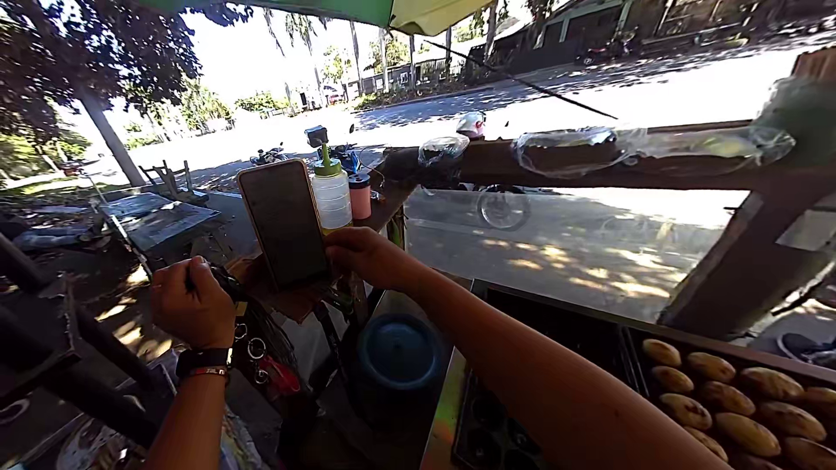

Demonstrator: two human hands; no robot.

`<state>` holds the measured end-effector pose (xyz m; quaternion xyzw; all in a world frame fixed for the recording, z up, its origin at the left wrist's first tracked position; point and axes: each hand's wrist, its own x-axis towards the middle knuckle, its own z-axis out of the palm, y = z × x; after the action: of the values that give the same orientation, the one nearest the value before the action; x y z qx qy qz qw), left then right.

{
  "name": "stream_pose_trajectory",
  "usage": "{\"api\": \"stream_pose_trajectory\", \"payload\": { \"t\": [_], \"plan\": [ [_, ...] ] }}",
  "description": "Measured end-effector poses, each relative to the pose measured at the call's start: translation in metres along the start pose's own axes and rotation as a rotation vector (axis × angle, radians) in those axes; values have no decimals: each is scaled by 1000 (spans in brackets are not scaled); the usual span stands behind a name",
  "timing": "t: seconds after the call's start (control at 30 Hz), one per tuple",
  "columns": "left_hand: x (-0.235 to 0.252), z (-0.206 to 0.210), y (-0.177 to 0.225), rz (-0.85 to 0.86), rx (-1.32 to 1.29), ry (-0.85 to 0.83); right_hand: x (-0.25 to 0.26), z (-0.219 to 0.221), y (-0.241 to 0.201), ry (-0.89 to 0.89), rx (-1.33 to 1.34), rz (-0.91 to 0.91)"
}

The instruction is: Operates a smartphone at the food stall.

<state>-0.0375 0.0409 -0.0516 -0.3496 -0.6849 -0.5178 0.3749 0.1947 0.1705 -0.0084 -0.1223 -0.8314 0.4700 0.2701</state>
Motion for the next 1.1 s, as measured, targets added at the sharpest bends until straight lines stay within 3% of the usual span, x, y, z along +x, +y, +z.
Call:
{"api": "stream_pose_trajectory", "payload": {
  "t": [0.6, 0.9, 1.1],
  "plan": [
    [1, 2, 4, 13, -3, 43, -1, 1, 3, 29, 69, 19],
    [1, 2, 0, 27, -20, 42, -3, 33, 13, 353, -22, -114],
    [0, 1, 0, 7, -13, 20, 4, 42, 22, 394, 34, -128]
  ]
}}
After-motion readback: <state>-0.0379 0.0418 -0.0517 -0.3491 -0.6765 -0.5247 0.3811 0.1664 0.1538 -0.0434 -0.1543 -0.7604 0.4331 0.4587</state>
